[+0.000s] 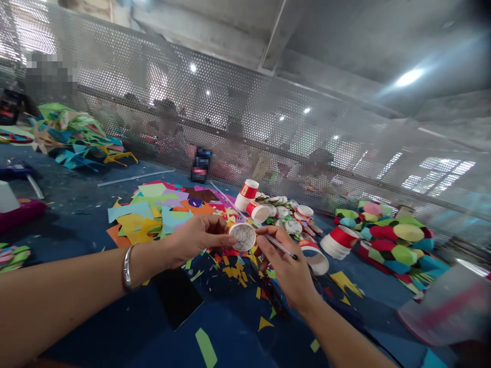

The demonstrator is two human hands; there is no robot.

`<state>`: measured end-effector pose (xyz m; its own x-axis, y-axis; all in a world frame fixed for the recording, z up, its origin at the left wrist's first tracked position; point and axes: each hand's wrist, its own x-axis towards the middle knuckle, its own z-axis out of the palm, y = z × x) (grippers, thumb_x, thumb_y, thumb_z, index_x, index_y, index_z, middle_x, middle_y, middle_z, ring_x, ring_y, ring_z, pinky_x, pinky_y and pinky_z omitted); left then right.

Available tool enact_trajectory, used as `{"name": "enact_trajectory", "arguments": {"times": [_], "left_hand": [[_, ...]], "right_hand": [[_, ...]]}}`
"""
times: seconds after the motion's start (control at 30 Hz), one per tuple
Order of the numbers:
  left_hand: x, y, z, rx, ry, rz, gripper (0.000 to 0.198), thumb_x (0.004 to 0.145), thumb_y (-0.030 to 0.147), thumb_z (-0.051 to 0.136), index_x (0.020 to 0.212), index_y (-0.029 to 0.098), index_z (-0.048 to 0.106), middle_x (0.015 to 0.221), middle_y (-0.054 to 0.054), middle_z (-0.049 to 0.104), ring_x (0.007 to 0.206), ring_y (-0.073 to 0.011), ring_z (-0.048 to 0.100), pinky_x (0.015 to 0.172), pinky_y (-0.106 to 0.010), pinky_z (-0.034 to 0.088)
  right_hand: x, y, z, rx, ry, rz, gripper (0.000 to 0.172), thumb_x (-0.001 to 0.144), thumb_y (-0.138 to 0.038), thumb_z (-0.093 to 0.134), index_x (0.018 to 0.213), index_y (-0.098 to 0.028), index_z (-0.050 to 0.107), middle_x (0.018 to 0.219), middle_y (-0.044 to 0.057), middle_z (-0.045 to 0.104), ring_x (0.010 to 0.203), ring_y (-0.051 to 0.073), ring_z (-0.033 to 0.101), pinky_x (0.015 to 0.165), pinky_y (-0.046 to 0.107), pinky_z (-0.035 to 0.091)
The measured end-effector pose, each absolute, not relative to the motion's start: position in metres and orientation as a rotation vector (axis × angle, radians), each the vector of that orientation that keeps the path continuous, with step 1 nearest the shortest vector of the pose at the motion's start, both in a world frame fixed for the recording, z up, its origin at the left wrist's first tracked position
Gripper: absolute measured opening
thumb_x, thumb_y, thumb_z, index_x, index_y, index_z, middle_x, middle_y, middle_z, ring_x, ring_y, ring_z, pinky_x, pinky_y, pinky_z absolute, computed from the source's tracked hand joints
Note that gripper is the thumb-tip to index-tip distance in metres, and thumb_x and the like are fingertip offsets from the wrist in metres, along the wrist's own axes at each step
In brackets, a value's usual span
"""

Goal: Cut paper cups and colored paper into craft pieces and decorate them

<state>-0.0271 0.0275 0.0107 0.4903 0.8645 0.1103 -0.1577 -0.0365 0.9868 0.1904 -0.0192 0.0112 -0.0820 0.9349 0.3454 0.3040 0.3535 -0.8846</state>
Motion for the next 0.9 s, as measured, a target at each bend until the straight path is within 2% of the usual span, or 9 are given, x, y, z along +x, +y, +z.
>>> {"name": "enact_trajectory", "arguments": {"times": [0.13,0.37,0.57,0.77,0.9], "left_hand": [[-0.025,0.028,0.007,1.428,0.676,0.901,0.026,0.069,0.032,0.081,0.080,0.016,0.064,0.074,0.001,0.066,0.067,-0.0103,0.056,0.064,-0.024,0.039],[-0.027,0.036,-0.002,1.354,0.636,0.901,0.026,0.072,0.034,0.081,0.081,0.018,0.062,0.072,0.002,0.066,0.065,-0.0105,0.058,0.066,-0.025,0.042],[-0.026,0.034,0.003,1.338,0.635,0.893,0.027,0.071,0.033,0.081,0.080,0.018,0.060,0.070,0.002,0.067,0.064,-0.0108,0.059,0.065,-0.025,0.042],[-0.026,0.035,0.003,1.362,0.623,0.950,0.026,0.072,0.033,0.081,0.080,0.016,0.062,0.072,0.002,0.065,0.064,-0.0093,0.057,0.066,-0.025,0.043],[-0.030,0.042,0.001,1.338,0.652,1.009,0.028,0.074,0.037,0.080,0.082,0.017,0.063,0.078,0.000,0.066,0.075,-0.0126,0.063,0.072,-0.026,0.046]], "right_hand": [[0.190,-0.020,0.012,-1.144,-1.622,0.790,0.025,0.091,-0.043,0.064,0.106,-0.024,0.059,0.087,0.003,0.063,0.071,0.016,0.059,0.050,0.024,0.054],[0.193,-0.016,0.012,-1.105,-1.559,0.802,0.021,0.093,-0.040,0.061,0.106,-0.023,0.059,0.078,0.001,0.060,0.070,0.018,0.060,0.049,0.025,0.055],[0.190,-0.019,0.014,-1.006,-1.533,0.943,0.016,0.092,-0.029,0.060,0.107,-0.023,0.058,0.090,0.003,0.064,0.077,0.019,0.063,0.053,0.028,0.056],[0.189,-0.020,0.011,-1.021,-1.503,1.018,0.017,0.089,-0.027,0.065,0.104,-0.022,0.058,0.085,0.002,0.067,0.074,0.017,0.065,0.063,0.029,0.056],[0.194,-0.017,0.009,-1.080,-1.479,0.943,0.017,0.087,-0.031,0.067,0.098,-0.022,0.056,0.078,0.000,0.065,0.070,0.016,0.063,0.062,0.029,0.055]]}}
